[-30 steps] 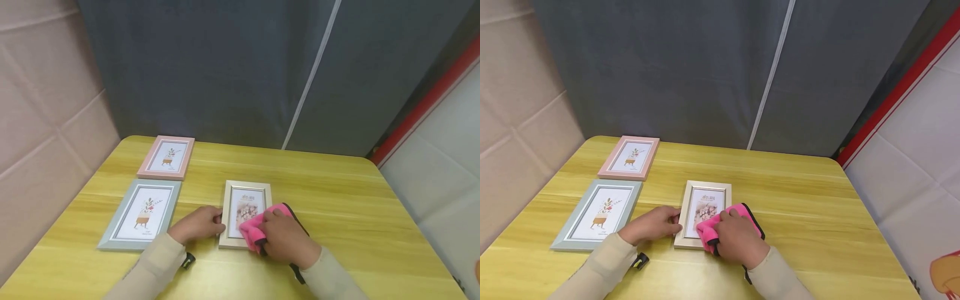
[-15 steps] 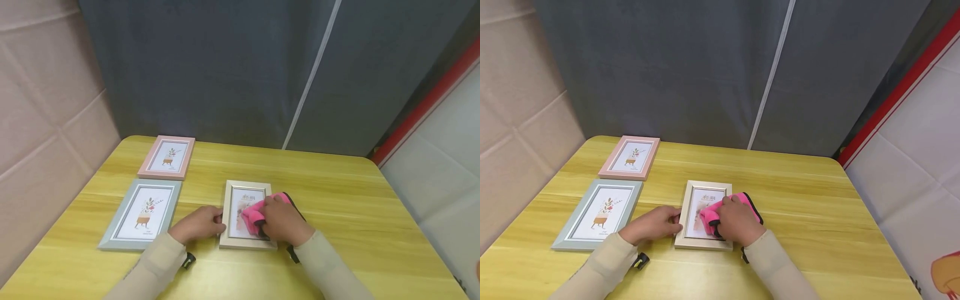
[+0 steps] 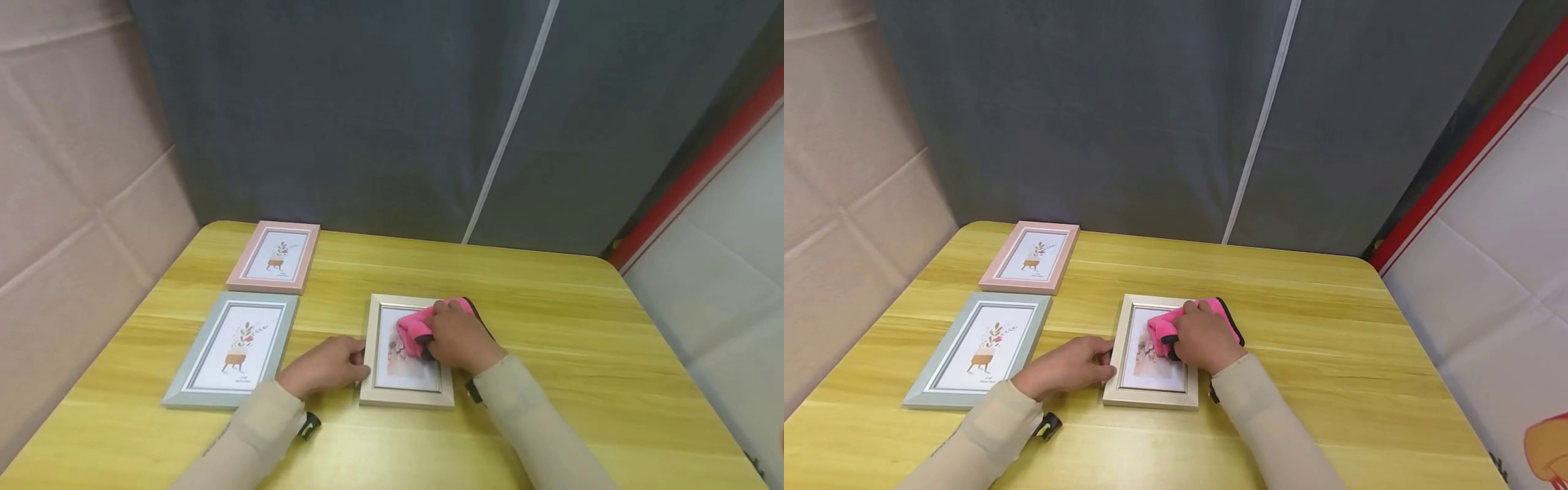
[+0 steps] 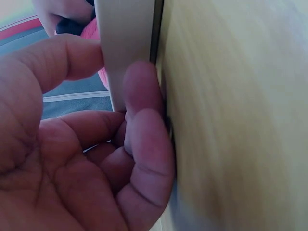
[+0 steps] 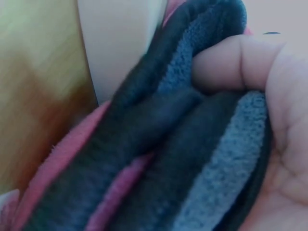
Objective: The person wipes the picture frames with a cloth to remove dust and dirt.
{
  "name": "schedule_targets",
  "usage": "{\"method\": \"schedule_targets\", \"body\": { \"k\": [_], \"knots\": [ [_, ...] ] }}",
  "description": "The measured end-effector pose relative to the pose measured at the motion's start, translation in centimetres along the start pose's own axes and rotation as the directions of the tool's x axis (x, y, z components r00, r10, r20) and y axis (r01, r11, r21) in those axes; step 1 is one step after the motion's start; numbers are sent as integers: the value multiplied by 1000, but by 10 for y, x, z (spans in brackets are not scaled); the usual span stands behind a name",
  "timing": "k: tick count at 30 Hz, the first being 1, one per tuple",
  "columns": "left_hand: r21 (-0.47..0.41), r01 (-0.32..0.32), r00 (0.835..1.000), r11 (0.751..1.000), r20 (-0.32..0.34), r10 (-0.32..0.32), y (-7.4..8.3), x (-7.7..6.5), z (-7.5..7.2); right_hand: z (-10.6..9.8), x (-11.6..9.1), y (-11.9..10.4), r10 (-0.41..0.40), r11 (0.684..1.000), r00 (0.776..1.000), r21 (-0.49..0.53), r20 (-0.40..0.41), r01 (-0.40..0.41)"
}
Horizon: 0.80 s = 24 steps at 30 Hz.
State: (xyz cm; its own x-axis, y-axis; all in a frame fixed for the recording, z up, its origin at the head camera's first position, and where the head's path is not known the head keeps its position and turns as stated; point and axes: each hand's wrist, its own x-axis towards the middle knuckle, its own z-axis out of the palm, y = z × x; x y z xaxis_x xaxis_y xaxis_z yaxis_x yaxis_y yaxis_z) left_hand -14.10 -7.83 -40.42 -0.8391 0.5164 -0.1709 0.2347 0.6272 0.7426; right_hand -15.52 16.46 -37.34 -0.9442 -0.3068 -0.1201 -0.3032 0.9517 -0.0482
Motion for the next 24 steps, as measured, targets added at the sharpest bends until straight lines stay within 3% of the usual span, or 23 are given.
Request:
{"method": "schedule_targets", "body": {
  "k": [17, 24],
  "knots": [
    [8, 0, 1000, 1000, 6, 0, 2, 0, -1, 5, 8, 5, -4, 997, 1000, -76, -3, 4],
    [10, -14, 1000, 1000, 11, 14, 0, 1, 0, 9, 3, 7, 9, 1000, 999, -7, -31, -10]
  ]
}}
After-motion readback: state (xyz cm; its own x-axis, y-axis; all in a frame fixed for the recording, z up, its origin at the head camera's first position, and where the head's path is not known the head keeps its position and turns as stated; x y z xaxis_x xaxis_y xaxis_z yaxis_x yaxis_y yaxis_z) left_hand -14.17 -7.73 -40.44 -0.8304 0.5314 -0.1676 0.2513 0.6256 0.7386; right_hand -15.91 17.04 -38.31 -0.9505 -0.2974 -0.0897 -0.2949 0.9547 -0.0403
